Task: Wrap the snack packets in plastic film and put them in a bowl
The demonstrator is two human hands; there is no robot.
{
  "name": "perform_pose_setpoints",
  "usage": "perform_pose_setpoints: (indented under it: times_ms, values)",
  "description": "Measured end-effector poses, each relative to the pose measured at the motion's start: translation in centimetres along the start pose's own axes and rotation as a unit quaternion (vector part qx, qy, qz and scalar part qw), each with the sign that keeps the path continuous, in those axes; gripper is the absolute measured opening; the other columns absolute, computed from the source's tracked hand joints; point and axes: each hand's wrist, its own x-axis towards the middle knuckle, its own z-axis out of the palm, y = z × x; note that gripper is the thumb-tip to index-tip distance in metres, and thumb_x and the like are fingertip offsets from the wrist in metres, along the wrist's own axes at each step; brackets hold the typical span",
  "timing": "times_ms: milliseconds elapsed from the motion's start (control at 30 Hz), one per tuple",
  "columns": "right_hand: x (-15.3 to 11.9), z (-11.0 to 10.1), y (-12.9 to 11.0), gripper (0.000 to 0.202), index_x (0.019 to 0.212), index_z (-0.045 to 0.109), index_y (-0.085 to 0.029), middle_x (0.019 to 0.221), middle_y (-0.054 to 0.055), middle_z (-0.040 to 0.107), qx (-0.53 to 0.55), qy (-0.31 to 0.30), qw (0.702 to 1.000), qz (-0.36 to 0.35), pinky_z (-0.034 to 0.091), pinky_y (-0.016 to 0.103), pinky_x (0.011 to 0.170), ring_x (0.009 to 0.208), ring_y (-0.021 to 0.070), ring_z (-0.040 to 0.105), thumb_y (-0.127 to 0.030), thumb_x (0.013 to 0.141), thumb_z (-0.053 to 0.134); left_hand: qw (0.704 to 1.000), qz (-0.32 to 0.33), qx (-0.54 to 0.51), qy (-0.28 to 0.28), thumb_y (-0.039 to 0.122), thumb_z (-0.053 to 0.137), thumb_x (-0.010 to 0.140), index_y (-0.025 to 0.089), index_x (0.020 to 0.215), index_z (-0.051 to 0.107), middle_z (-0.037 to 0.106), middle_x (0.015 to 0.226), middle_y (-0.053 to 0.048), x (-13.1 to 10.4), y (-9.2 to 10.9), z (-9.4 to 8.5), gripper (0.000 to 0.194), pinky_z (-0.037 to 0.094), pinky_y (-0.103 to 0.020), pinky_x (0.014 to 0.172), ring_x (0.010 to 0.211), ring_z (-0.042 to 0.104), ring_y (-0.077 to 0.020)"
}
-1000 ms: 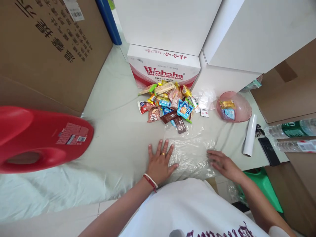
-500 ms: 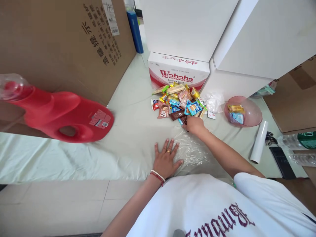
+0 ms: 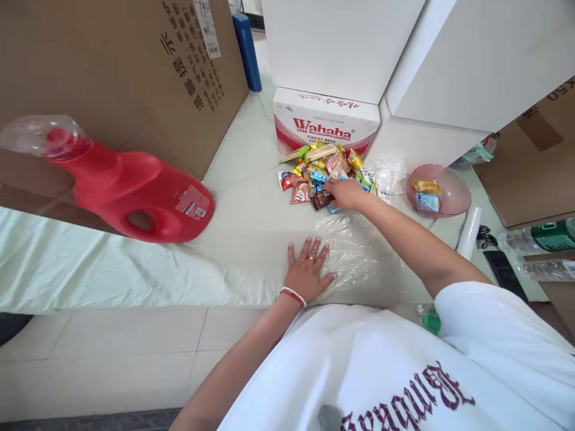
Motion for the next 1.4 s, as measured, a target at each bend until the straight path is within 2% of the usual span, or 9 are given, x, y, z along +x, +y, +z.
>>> perform_pose_setpoints:
  times_ms: [200, 433, 533, 667, 833, 967, 1067, 1233, 1400]
  values:
    - [1.0, 1.3, -1.5, 0.049, 0.135, 0.058, -0.014, 0.134, 0.021, 0.062, -0.056, -0.019, 0.998, -0.030, 0.049, 0.038, 0.086, 0.116, 0.0354, 0.063, -0.025, 0.088, 0.067, 1.000, -0.003, 0.016, -0.006, 0.073, 0.040, 0.094, 0.028, 0.163, 0.029, 0.022, 0.172, -0.008, 0.1, 0.0, 0.2, 0.083, -0.005, -0.072, 0.123, 0.159, 0.017, -0.0359]
    - [-10.5, -1.4, 1.7, 0.062, 0.143, 0.050, -0.019, 0.135, 0.013, 0.062, 0.162, 0.173, 0.971, 0.021, 0.049, 0.039, 0.093, 0.118, 0.0322, 0.062, -0.043, 0.088, 0.068, 1.000, -0.010, 0.016, -0.004, 0.070, 0.047, 0.093, 0.026, 0.163, 0.031, 0.022, 0.171, -0.010, 0.3, 0.0, 0.4, 0.084, -0.009, -0.070, 0.123, 0.159, 0.018, -0.0354]
    - [-14.5, 1.0, 1.2, 0.053, 0.133, 0.059, -0.021, 0.121, 0.009, 0.068, 0.196, 0.053, 0.979, 0.019, 0.050, 0.034, 0.084, 0.103, 0.0276, 0.067, -0.039, 0.085, 0.073, 1.000, -0.011, 0.009, -0.005, 0.070, 0.051, 0.091, 0.026, 0.162, 0.031, 0.022, 0.171, -0.011, 0.5, 0.0, 0.4, 0.086, -0.013, -0.070, 0.122, 0.159, 0.018, -0.0361]
    - [-15.8, 6.0, -1.2, 0.047, 0.132, 0.060, -0.020, 0.122, 0.013, 0.065, 0.120, -0.078, 0.988, 0.065, 0.049, 0.033, 0.072, 0.094, 0.0271, 0.069, -0.029, 0.087, 0.069, 1.000, -0.015, -0.002, -0.013, 0.068, 0.053, 0.091, 0.027, 0.162, 0.031, 0.023, 0.171, -0.013, 0.7, 0.0, 0.3, 0.085, -0.014, -0.071, 0.121, 0.159, 0.019, -0.0368]
    - [-17.8, 8.9, -1.6, 0.066, 0.150, 0.045, -0.026, 0.154, 0.014, 0.045, 0.167, 0.018, 0.984, 0.064, 0.054, 0.037, 0.075, 0.106, 0.0293, 0.067, -0.033, 0.090, 0.070, 1.000, -0.018, -0.025, 0.005, 0.054, 0.046, 0.100, 0.029, 0.160, 0.035, 0.024, 0.171, -0.012, 0.6, -0.5, 0.4, 0.066, -0.002, -0.071, 0.123, 0.158, 0.024, -0.0345]
    - [-23.4, 10.6, -0.2, 0.028, 0.126, 0.062, -0.022, 0.123, 0.012, 0.063, 0.257, 0.142, 0.956, 0.015, 0.056, 0.042, 0.085, 0.107, 0.0276, 0.063, -0.032, 0.100, 0.056, 0.993, -0.046, -0.031, 0.101, 0.046, 0.057, 0.097, 0.029, 0.154, 0.047, 0.027, 0.169, -0.015, -0.4, -0.9, 1.0, 0.060, 0.010, -0.067, 0.125, 0.159, 0.019, -0.0359]
    - [-27.7, 13.1, 0.0, 0.024, 0.122, 0.064, -0.025, 0.121, 0.011, 0.065, 0.293, 0.166, 0.941, -0.011, 0.056, 0.047, 0.092, 0.109, 0.0277, 0.060, -0.028, 0.099, 0.059, 0.990, -0.012, -0.042, 0.135, 0.030, 0.063, 0.093, 0.038, 0.143, 0.058, 0.047, 0.161, -0.009, -0.9, -1.1, 1.4, 0.052, 0.003, -0.070, 0.125, 0.158, 0.023, -0.0346]
    - [-30.7, 17.2, -1.0, 0.035, 0.131, 0.064, -0.031, 0.137, 0.011, 0.060, 0.321, 0.195, 0.926, 0.032, 0.055, 0.050, 0.100, 0.124, 0.0293, 0.056, -0.027, 0.096, 0.064, 0.977, 0.145, -0.158, -0.006, 0.004, 0.050, 0.082, 0.032, 0.118, 0.071, 0.071, 0.136, -0.002, -1.1, -1.8, 1.1, 0.050, 0.017, -0.060, 0.128, 0.143, 0.052, -0.0229]
    - [-30.4, 18.7, -0.8, 0.018, 0.103, 0.078, -0.029, 0.125, 0.009, 0.065, 0.334, 0.220, 0.914, 0.064, 0.055, 0.045, 0.095, 0.114, 0.0276, 0.060, -0.027, 0.097, 0.061, 0.958, 0.141, -0.236, -0.086, 0.013, 0.054, 0.083, 0.023, 0.114, 0.069, 0.062, 0.147, -0.007, -1.7, -2.8, -0.3, 0.036, 0.025, -0.054, 0.126, 0.146, 0.049, -0.0227]
